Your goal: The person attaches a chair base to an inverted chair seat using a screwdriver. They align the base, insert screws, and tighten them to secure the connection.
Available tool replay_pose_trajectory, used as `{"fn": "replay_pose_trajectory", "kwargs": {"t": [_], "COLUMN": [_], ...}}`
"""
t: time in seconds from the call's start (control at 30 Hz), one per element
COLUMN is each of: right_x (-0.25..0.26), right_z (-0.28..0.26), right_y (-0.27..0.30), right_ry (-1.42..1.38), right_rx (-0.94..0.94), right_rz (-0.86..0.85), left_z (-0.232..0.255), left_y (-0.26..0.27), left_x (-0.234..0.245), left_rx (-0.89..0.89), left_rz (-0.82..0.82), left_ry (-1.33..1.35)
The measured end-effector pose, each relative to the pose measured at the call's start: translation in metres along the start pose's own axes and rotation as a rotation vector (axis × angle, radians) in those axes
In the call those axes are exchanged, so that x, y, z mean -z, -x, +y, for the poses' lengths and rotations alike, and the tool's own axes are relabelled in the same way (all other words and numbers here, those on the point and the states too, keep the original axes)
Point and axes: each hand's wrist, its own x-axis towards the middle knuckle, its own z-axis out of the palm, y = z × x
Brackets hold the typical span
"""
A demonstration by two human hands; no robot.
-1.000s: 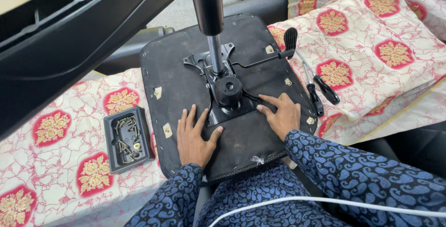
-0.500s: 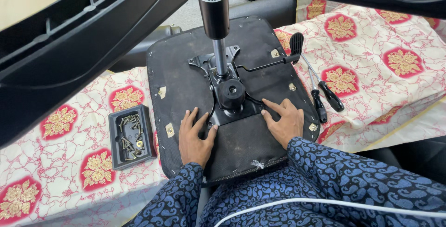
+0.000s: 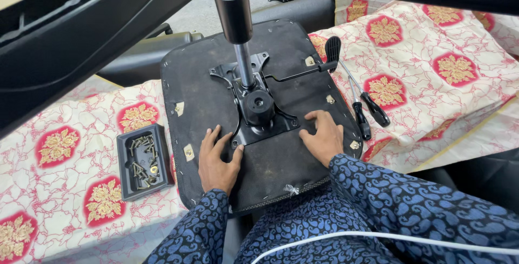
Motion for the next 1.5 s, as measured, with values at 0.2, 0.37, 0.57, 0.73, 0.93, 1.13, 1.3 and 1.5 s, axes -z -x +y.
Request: {"fn": "replay_pose_trajectory", "kwargs": {"t": [0.2,0.37,0.57,0.73,0.93,1.13,1.3,1.5], "right_x": [-0.003,0.01,0.015,0.016,0.02,0.016,0.015,0.035], "right_z": [0.02,0.011,-0.013,-0.018,-0.021,-0.032,-0.027,0.029], "right_y": [-0.034,-0.042,-0.037,-0.032,-0.027,-0.024,-0.028,-0.049], "right_ry": [-0.409,-0.771,-0.385,-0.23,-0.185,-0.099,-0.127,-0.082], "right_rx": [-0.381,-0.33,-0.107,-0.018,0.059,0.095,0.037,-0.099], "right_rz": [-0.207,-0.315,-0.306,-0.207,-0.221,-0.181,-0.165,0.161], "left_z": [-0.002,0.0,-0.001,-0.001,-0.002,-0.004,-0.003,0.005], "left_y": [0.0,-0.001,0.0,0.001,0.001,0.001,0.001,0.006], "left_x": [-0.002,0.001,0.0,-0.001,-0.002,-0.003,-0.002,0.003], "left_rx": [-0.06,-0.035,-0.067,-0.081,-0.064,-0.079,-0.098,-0.122], "left_rz": [0.046,0.031,0.047,0.055,0.037,0.04,0.048,0.132], "left_ry": [-0.001,-0.01,-0.013,-0.027,-0.059,-0.064,-0.064,0.026]}}
